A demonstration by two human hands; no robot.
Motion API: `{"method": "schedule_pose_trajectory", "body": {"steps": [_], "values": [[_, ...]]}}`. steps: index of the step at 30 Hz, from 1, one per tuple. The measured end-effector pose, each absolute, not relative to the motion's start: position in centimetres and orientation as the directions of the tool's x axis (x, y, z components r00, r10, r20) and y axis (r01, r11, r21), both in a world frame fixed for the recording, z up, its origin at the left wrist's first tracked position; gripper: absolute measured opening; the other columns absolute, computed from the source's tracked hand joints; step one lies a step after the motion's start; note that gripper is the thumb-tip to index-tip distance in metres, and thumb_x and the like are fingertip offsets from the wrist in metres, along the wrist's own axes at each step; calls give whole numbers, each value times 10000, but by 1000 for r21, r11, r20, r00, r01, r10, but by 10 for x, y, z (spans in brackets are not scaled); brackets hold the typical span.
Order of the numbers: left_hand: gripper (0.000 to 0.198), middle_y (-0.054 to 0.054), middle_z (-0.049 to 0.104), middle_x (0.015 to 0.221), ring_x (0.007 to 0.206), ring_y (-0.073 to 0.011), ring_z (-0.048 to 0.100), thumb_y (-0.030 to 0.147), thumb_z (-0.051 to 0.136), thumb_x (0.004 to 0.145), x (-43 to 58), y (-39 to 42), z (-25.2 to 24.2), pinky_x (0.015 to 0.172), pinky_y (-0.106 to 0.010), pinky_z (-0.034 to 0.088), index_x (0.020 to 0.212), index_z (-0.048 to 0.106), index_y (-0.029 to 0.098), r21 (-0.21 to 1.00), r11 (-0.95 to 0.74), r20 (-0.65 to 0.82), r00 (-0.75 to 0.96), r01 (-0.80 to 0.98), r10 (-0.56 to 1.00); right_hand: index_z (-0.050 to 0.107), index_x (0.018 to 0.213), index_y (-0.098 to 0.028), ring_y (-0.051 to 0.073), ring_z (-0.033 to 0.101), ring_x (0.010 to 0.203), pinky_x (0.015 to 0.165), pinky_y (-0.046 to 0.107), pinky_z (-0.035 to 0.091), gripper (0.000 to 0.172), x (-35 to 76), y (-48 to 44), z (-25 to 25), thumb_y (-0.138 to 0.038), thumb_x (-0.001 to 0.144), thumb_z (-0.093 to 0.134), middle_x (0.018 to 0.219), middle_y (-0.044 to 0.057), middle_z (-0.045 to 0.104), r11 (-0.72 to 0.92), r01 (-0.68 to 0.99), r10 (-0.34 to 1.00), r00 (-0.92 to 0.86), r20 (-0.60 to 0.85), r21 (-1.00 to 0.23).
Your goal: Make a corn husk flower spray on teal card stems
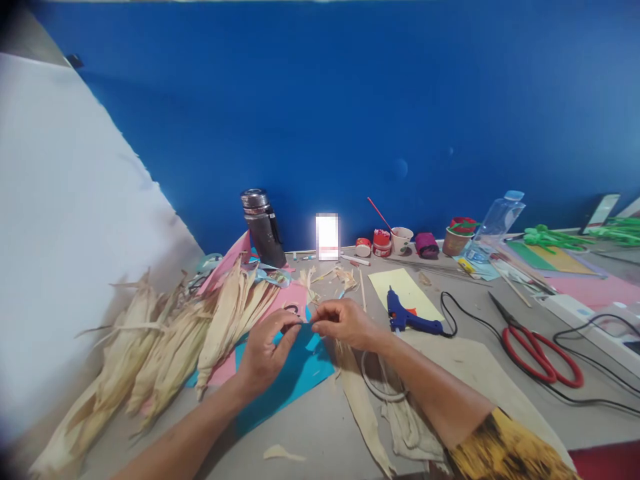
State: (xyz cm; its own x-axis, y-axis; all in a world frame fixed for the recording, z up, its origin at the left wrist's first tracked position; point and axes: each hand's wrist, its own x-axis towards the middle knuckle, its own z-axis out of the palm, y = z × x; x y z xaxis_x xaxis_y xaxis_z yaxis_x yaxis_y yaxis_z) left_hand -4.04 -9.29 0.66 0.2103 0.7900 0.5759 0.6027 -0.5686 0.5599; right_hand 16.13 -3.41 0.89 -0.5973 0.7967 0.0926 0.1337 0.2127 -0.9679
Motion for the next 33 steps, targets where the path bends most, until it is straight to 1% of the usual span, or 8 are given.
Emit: {"method": "schedule_pose_trajectory", "body": {"steps": [3,7,8,13,17,21,27,33], "values": [[182,-64,661,974,889,-190,624,325,502,917,-44,-94,11,805,-348,511,1038,592,223,583,-549,513,253,598,820,645,706,-156,93,457,534,511,218,345,183,161,-34,10,-327,761,683,583,-25,552,272,189,810,-574,118,-944],[692,-134,547,1302,1166,-278,539,401,730,732,-64,-89,24,942,-409,473,1335,441,223,501,-510,332,388,699,860,630,702,-159,97,438,542,514,220,339,197,165,-30,12,-338,776,665,580,-27,529,317,222,837,-523,162,-922],[710,-129,540,1316,1201,-295,514,375,748,706,-70,-86,25,982,-431,444,1335,452,229,453,-514,278,433,728,858,630,704,-159,95,430,541,513,220,335,200,166,-29,13,-341,777,665,578,-28,520,324,224,838,-519,169,-919],[529,-118,601,1244,1170,-297,540,217,652,742,-91,-77,11,986,-425,413,1260,544,207,341,-382,117,364,859,924,653,708,-150,93,423,545,510,215,337,228,170,-27,12,-365,778,680,594,-21,522,330,200,788,-596,153,-923],[456,-108,640,1202,1136,-296,564,238,658,741,-95,-74,4,966,-392,409,1193,609,219,343,-296,68,290,892,955,689,734,-136,98,454,565,532,215,358,254,173,-26,10,-387,778,695,614,-11,554,335,189,739,-661,133,-923],[400,-99,654,1160,1104,-283,576,248,690,732,-97,-69,5,958,-373,405,1129,651,226,366,-296,76,288,883,954,721,760,-134,104,478,572,531,216,362,253,177,-27,13,-386,769,710,621,-6,588,367,196,673,-731,114,-909],[497,-101,629,1205,1139,-277,556,244,693,741,-100,-68,3,957,-358,397,1226,587,228,362,-291,71,285,886,956,731,738,-134,137,579,650,616,235,437,248,176,-34,21,-377,783,708,705,37,666,461,151,522,-843,130,-874],[495,-81,628,1185,1118,-269,569,242,678,745,-97,-71,5,924,-337,403,1226,566,254,321,-252,50,249,913,967,727,723,-138,139,595,653,626,234,449,206,175,-38,20,-333,788,709,695,44,673,510,140,479,-866,145,-849]]}}
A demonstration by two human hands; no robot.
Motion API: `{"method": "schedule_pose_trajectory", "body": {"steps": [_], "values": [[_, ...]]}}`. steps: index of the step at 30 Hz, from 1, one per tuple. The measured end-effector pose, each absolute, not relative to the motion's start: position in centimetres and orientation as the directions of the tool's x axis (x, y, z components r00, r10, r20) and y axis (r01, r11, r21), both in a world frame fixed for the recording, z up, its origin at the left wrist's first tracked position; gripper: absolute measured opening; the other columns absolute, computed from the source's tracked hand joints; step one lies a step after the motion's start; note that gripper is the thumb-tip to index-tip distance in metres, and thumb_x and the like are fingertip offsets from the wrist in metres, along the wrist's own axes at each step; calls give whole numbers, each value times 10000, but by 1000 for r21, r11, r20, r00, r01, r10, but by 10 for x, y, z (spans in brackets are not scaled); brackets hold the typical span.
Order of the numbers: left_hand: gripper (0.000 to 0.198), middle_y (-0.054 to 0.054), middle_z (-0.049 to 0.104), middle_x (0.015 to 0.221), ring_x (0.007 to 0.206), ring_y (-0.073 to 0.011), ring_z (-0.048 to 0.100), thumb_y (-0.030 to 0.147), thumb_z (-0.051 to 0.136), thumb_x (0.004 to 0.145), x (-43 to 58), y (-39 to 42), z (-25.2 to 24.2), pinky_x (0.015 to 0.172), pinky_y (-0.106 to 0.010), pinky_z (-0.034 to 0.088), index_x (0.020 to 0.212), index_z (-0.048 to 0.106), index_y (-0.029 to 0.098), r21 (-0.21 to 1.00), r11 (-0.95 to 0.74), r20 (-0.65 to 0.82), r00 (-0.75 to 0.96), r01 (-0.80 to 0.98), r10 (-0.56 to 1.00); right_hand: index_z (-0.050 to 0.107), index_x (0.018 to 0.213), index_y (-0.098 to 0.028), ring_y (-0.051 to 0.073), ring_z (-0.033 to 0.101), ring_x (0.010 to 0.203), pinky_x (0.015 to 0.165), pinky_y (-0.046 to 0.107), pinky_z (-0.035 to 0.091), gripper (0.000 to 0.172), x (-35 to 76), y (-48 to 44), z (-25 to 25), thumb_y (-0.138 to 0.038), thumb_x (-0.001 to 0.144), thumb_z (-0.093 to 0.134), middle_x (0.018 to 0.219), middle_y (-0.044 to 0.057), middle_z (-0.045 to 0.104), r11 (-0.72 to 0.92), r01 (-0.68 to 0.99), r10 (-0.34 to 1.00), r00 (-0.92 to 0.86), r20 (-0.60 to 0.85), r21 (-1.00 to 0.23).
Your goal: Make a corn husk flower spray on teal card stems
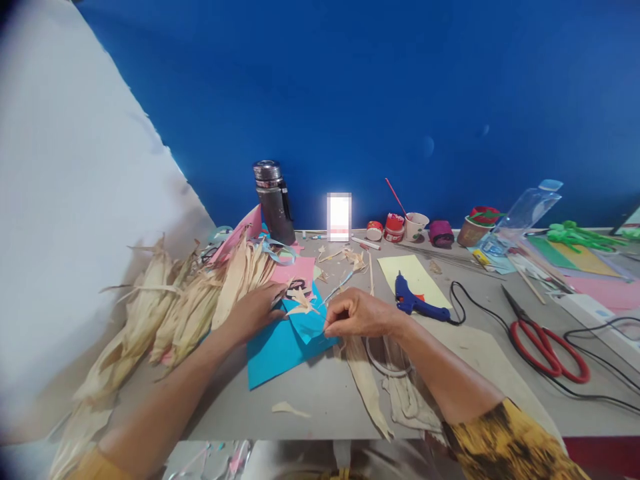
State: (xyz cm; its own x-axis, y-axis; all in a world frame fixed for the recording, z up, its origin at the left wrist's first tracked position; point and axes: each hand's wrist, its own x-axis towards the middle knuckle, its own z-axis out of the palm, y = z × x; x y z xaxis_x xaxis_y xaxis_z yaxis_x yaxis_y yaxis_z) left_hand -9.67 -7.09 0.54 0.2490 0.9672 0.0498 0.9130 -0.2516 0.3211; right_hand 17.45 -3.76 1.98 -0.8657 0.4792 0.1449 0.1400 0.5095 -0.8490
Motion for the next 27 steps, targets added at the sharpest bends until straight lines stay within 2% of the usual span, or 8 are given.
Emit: {"method": "schedule_pose_trajectory", "body": {"steps": [4,8,13,17,20,22,25,27], "values": [[439,-81,632,1161,1097,-274,579,277,672,753,-98,-70,4,892,-337,417,1180,580,239,305,-245,43,244,920,969,714,704,-137,134,584,642,609,231,440,207,174,-38,22,-327,786,705,681,35,662,502,159,488,-864,126,-850],[388,-70,631,1127,1056,-259,596,291,656,767,-99,-70,2,851,-322,429,1146,584,247,293,-249,48,246,923,968,682,677,-130,109,525,581,549,222,402,248,184,-37,33,-353,778,716,631,13,612,425,149,586,-797,145,-893],[398,-75,634,1124,1051,-260,602,294,668,749,-99,-70,4,868,-330,437,1135,593,238,286,-251,34,252,925,967,666,661,-145,109,506,565,523,238,390,214,209,-27,43,-315,730,773,613,8,580,261,-34,622,-758,195,-965],[488,-85,612,1237,1124,-274,578,266,632,739,-100,-74,5,936,-365,431,1223,571,246,331,-254,32,258,909,966,624,655,-165,88,464,484,470,228,360,246,207,-18,36,-342,721,782,559,-22,537,101,-225,829,-519,207,-969],[498,-103,590,1296,1179,-276,553,223,557,757,-100,-75,6,991,-387,413,1255,572,224,450,-264,73,259,853,963,616,648,-167,81,463,475,455,219,345,265,197,-13,29,-352,697,799,564,-21,554,78,-263,916,-361,173,-962],[418,-109,625,1244,1156,-276,568,242,502,794,-99,-75,8,984,-395,427,1193,617,196,553,-235,139,190,799,972,636,660,-163,80,465,486,453,220,345,261,190,-11,25,-365,692,798,593,-8,583,114,-266,941,-279,190,-957],[318,-100,694,1039,988,-265,637,359,485,834,-99,-74,15,855,-383,510,1002,675,167,723,-143,233,-44,676,971,682,710,-160,90,474,499,460,232,365,257,183,-10,21,-392,685,789,623,12,620,199,-232,959,-153,238,-952],[368,-92,703,904,838,-243,660,478,525,823,-97,-75,21,712,-346,546,912,674,154,852,-93,232,-212,515,949,705,739,-161,107,491,503,473,246,392,255,179,-13,18,-400,687,778,609,13,622,270,-154,955,-80,284,-951]]}}
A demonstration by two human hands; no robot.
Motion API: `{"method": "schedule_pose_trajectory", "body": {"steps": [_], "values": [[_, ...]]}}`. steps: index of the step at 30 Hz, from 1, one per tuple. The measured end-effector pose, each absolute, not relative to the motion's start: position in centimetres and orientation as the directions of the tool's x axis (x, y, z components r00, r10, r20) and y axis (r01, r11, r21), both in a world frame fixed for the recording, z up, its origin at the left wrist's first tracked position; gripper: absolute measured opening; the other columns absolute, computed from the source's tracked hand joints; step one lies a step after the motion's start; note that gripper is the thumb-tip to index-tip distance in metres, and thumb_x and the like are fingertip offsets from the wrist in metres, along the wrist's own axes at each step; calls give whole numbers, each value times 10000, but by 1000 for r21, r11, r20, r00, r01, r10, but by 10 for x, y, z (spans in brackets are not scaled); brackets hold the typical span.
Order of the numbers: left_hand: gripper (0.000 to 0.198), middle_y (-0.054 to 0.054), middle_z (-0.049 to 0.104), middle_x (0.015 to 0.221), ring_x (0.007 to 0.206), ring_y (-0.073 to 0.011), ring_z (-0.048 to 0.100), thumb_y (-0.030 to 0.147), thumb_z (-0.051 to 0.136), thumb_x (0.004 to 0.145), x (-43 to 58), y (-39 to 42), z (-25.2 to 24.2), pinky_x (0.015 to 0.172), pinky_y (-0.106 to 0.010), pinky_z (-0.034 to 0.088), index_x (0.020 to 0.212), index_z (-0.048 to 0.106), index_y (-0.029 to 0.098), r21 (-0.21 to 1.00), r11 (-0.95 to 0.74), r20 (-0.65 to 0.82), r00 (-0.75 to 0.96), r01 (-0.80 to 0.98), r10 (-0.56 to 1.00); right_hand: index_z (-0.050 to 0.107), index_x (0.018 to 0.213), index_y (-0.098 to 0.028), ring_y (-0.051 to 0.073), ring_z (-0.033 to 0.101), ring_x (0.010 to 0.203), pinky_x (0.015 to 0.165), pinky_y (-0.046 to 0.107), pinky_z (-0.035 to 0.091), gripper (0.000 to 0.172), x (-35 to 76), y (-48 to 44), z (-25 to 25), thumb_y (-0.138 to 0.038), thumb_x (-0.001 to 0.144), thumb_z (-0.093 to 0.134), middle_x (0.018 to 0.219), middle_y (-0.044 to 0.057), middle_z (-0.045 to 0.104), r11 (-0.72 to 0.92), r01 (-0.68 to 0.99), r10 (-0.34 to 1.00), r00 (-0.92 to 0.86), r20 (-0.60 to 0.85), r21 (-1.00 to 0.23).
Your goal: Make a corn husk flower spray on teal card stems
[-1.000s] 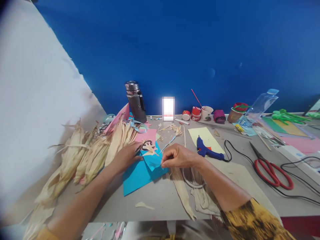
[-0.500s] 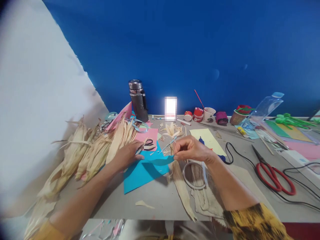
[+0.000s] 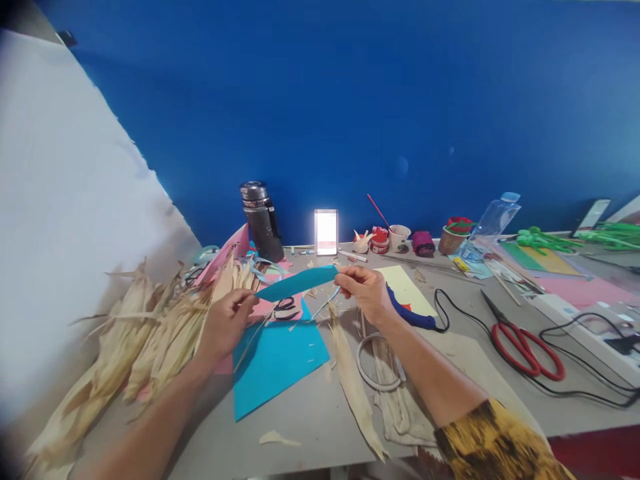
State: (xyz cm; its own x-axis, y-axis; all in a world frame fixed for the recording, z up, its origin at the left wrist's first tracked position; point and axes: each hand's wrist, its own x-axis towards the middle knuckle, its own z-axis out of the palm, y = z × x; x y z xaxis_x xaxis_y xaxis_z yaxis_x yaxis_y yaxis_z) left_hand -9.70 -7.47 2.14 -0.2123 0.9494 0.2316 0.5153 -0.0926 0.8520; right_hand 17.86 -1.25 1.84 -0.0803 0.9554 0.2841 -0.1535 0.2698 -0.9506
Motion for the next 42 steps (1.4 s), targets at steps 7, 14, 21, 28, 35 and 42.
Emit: {"method": "schedule_pose_trajectory", "body": {"steps": [7,14,21,28,35,42], "values": [[478,-142,707,957,829,-257,699,548,672,758,-58,-83,53,653,-345,565,985,638,129,977,137,-132,37,-164,991,731,757,-209,196,588,678,648,319,467,208,165,-34,13,-394,825,661,697,54,660,621,275,784,-213,583,-734],[490,20,614,686,541,-115,600,312,811,644,-24,-55,35,529,-246,511,1043,574,156,923,217,-241,-38,-317,970,710,828,-195,173,594,708,643,278,431,262,162,-40,16,-322,947,515,747,76,662,879,215,463,-597,655,-426],[541,-1,657,694,568,-150,626,403,810,606,-20,-55,23,543,-261,493,1031,588,154,937,242,-250,0,-252,968,702,828,-184,172,600,760,691,275,443,310,162,-49,19,-254,968,435,790,85,665,926,262,374,-741,557,-273],[394,-107,734,845,782,-256,699,255,773,589,-27,-55,19,707,-355,544,936,650,115,942,143,-131,60,-305,990,706,936,-176,130,601,596,579,241,489,281,159,-41,15,-432,869,613,742,38,686,540,113,755,-503,421,-834],[404,-121,735,933,740,-254,708,247,739,652,-15,-68,21,653,-375,568,1037,661,150,955,190,-142,212,-227,967,712,833,-138,107,583,561,477,217,476,365,174,-17,25,-494,753,702,722,36,648,155,-164,970,-164,182,-974],[350,-95,736,917,726,-245,713,233,683,698,-5,-76,24,621,-345,573,1042,665,173,974,189,-157,235,-123,959,711,851,-146,85,509,492,420,203,369,343,183,-20,43,-414,654,795,638,7,625,157,-201,983,-57,172,-967]]}}
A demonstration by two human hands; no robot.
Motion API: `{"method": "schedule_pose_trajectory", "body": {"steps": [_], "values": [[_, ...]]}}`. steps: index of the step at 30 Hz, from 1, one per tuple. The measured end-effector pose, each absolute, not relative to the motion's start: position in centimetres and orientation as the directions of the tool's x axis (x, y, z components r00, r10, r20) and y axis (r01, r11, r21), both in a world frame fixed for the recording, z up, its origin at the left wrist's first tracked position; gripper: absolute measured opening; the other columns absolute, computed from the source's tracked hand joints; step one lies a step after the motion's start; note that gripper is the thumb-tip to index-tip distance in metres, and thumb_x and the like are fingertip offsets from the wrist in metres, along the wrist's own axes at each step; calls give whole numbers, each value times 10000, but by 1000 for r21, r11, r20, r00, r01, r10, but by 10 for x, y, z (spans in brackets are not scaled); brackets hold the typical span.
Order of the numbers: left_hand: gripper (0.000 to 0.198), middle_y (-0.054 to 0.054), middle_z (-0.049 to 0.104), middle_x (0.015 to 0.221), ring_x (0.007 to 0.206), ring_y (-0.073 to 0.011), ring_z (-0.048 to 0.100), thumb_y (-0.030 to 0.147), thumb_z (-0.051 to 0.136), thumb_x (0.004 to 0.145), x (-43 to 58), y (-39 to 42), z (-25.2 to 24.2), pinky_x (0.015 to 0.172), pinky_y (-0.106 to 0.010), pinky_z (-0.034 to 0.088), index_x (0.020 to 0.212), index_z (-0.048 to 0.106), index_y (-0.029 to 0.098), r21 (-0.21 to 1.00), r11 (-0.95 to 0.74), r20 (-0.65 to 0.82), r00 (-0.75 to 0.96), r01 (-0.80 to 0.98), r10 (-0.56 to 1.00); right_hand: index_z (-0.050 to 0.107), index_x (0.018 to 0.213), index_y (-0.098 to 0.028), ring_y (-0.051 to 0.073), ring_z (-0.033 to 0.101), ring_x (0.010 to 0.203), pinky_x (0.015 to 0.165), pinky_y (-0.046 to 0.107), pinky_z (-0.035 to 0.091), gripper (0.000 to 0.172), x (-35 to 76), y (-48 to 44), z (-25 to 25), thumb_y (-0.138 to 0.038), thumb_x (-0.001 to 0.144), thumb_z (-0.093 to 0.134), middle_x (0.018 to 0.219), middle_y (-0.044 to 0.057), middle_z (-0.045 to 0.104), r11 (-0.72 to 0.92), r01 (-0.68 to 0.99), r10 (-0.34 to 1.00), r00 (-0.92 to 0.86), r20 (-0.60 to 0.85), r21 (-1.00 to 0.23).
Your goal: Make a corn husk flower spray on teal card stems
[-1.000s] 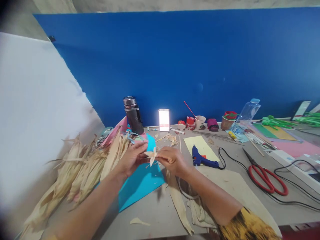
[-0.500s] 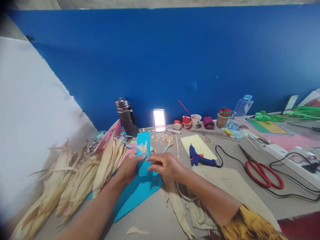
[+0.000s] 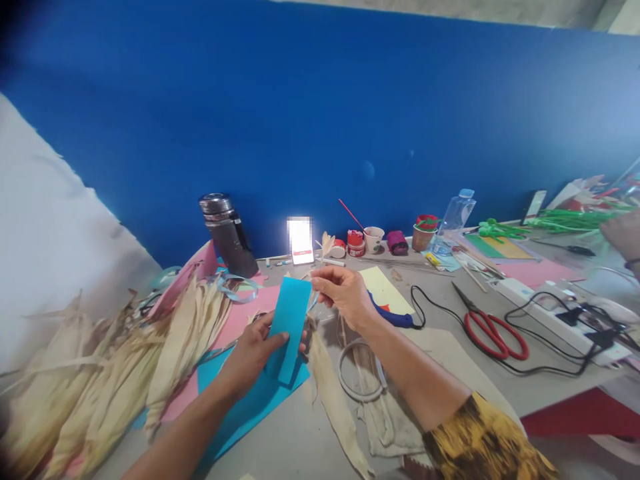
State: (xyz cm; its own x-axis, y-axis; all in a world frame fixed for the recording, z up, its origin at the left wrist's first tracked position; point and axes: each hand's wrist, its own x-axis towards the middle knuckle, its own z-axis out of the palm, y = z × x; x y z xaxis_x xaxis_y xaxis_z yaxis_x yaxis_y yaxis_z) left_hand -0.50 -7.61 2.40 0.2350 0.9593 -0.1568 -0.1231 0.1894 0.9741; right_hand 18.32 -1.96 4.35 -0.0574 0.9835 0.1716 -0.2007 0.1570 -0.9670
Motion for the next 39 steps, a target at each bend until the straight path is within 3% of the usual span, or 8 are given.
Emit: {"method": "schedule_pose_trajectory", "body": {"steps": [6,11,18,26,32,39], "values": [[345,-121,733,902,717,-262,713,272,730,686,0,-81,25,618,-373,581,1005,668,157,957,259,-207,314,-133,927,651,677,-161,68,404,478,436,212,314,321,189,-13,43,-443,630,796,557,-24,560,174,-172,984,4,176,-970],[318,-120,731,892,716,-257,705,276,743,689,-1,-83,27,609,-363,574,976,679,155,954,266,-209,333,-135,919,649,695,-164,99,517,552,452,204,351,319,190,-9,39,-468,685,745,673,25,654,151,-107,988,-14,153,-983],[336,-112,737,902,737,-245,698,256,756,692,-11,-80,25,679,-362,564,1005,704,146,958,267,-202,413,-107,888,642,717,-164,88,489,460,438,207,368,297,188,-10,36,-442,694,744,525,-22,590,192,-2,980,-57,192,-981],[278,-131,741,822,689,-239,694,347,737,729,-8,-78,20,693,-389,562,884,716,116,907,313,-205,353,-281,913,645,709,-163,99,515,461,447,213,400,295,172,-25,28,-436,683,752,504,-22,581,185,61,970,-170,173,-981],[296,-123,732,752,620,-235,684,358,769,680,-10,-79,26,614,-379,565,823,702,109,913,358,-296,289,-193,911,630,704,-153,81,501,468,419,194,377,326,177,-25,33,-465,718,724,646,34,678,182,-2,967,-182,179,-983],[288,-110,727,715,595,-208,661,360,772,668,-9,-79,24,604,-352,554,790,692,111,913,367,-315,261,-181,912,621,701,-150,60,444,426,399,180,331,293,177,-26,33,-422,711,731,603,16,668,146,39,960,-247,132,-989]]}}
